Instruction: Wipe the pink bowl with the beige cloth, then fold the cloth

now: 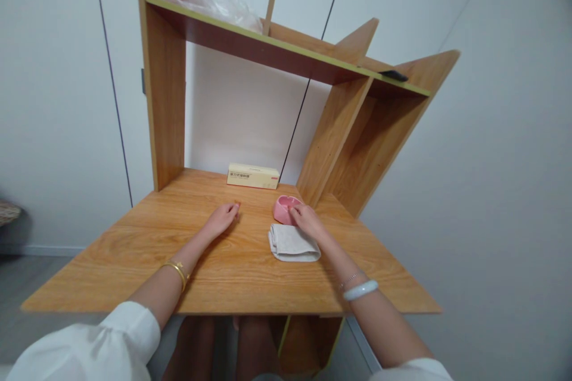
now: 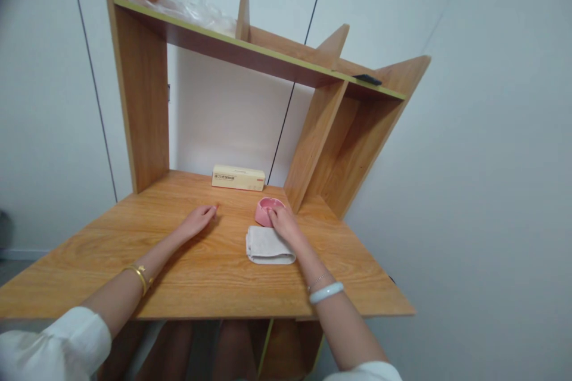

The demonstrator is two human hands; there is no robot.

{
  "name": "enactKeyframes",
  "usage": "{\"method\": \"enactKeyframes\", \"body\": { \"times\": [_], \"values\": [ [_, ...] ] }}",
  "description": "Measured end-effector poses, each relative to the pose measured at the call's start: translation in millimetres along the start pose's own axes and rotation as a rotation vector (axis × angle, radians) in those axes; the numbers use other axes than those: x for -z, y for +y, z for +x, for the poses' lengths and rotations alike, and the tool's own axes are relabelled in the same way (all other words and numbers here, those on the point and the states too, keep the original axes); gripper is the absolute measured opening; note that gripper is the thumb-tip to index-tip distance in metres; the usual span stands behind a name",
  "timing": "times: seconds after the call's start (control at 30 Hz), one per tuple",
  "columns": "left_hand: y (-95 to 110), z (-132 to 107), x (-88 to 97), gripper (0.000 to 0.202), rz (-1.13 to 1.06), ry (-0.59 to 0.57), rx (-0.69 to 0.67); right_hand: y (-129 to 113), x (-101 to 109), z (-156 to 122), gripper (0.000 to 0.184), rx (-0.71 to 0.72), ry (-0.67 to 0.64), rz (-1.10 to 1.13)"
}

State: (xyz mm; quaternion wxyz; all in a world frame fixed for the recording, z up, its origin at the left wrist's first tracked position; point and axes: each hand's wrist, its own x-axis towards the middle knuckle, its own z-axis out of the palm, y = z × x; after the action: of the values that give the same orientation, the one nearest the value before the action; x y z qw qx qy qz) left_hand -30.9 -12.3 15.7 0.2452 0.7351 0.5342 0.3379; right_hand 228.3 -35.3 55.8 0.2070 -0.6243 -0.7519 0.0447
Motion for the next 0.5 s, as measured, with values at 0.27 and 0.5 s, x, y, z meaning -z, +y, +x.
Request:
{"method": "enactKeyframes", "body": {
  "times": [0.27,0.5],
  "values": [
    [-0.3,0.9,-3.8,0.045,-0.008,-0.009,-0.026,-35.8,-4.1,-1.3,0.025,0.051,0.170,0.217],
    [-3.5,-4.3,0.0,0.038,0.074,-0.010,-0.050,-112.6,-80.9,39.0,0.020,0.082,0.052,0.619]
  ]
}}
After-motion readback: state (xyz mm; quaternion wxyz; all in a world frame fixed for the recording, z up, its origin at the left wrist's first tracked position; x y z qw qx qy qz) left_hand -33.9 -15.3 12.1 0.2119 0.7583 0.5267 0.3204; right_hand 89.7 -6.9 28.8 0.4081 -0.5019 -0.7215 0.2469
